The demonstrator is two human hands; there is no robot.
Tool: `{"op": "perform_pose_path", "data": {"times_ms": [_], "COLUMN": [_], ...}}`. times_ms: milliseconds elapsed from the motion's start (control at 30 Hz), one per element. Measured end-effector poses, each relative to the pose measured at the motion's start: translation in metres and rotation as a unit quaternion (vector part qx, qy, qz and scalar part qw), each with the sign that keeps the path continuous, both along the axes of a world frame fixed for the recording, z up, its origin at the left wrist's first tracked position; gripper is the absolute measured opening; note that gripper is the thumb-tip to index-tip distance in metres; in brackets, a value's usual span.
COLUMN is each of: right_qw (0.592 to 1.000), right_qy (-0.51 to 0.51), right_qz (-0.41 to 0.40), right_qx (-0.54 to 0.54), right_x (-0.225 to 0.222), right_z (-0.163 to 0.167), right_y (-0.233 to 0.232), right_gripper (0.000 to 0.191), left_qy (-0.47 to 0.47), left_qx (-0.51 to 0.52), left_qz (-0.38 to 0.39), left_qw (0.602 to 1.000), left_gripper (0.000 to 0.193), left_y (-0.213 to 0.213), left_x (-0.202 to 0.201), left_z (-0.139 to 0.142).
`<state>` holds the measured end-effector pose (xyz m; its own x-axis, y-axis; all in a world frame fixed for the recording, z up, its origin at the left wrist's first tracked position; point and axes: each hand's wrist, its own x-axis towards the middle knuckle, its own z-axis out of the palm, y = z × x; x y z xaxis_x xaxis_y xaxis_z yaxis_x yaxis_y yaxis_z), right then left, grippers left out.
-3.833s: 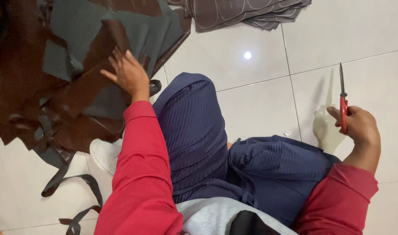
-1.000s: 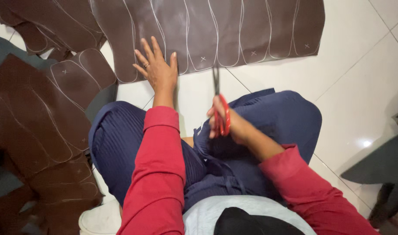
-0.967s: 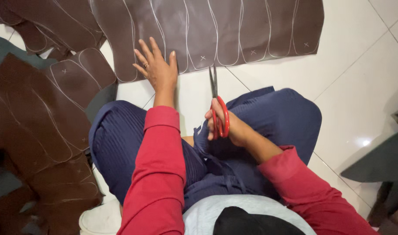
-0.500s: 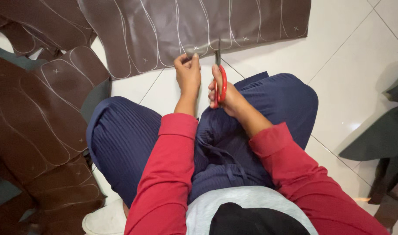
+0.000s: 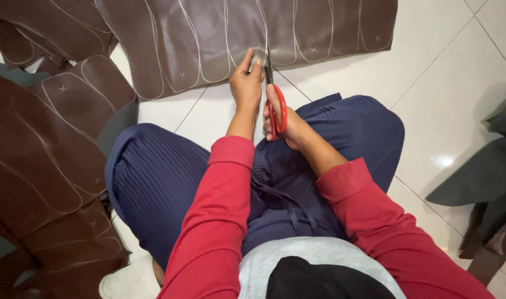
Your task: The person sits on a tiled floor and uses red-handled scissors to cut along white outlines on a brown fabric sheet. They repeatedly cut out shapes, set them aside, and continue cutting additional pieces from the same sheet.
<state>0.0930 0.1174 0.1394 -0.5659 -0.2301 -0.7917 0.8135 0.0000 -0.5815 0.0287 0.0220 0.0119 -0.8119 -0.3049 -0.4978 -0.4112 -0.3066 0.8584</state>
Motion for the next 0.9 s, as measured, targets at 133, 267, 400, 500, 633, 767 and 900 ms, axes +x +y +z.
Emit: {"op": "perform_pose_path", "data": {"times_ms": [133,267,400,500,633,767,900], "right_qw": [1.000,1.000,1.000,1.000,1.000,1.000,1.000], "right_qy": [0.001,-0.004,0.006,0.025,0.017,0.020,0.011], "right_qz": [0.012,-0.002,0.000,-0.007,-0.013,-0.007,-0.020], "right_qx": [0.005,0.006,0.013,0.004,0.007,0.006,-0.007], "right_x": [-0.002,-0.003,-0.001,0.001,0.002,0.004,0.000], "right_z": [-0.002,-0.004,-0.005,-0.006,-0.006,-0.002,0.001], "right_y": [0.000,-0.002,-0.002,-0.003,-0.002,0.000,-0.002], "right_gripper": [0.070,0.069,0.067,0.066,0.066,0.068,0.069], "left_qy": [0.026,0.004,0.135,-0.044,0.024,0.027,-0.003], "left_qx": [-0.032,-0.121,-0.163,-0.102,-0.100,-0.093,-0.143], "left_qz": [0.016,-0.005,0.024,-0.017,0.010,0.011,-0.023], "left_qw": [0.999,0.993,0.977,0.994,0.995,0.995,0.989], "left_gripper": [0.047,0.046,0.043,0.048,0.046,0.046,0.047], "left_y": [0.000,0.001,0.003,0.003,0.002,0.000,-0.001], "left_x": [0.000,0.002,0.002,0.002,0.001,0.001,0.003], "left_z": [0.009,0.008,0.002,0.002,0.007,0.014,0.022]}}
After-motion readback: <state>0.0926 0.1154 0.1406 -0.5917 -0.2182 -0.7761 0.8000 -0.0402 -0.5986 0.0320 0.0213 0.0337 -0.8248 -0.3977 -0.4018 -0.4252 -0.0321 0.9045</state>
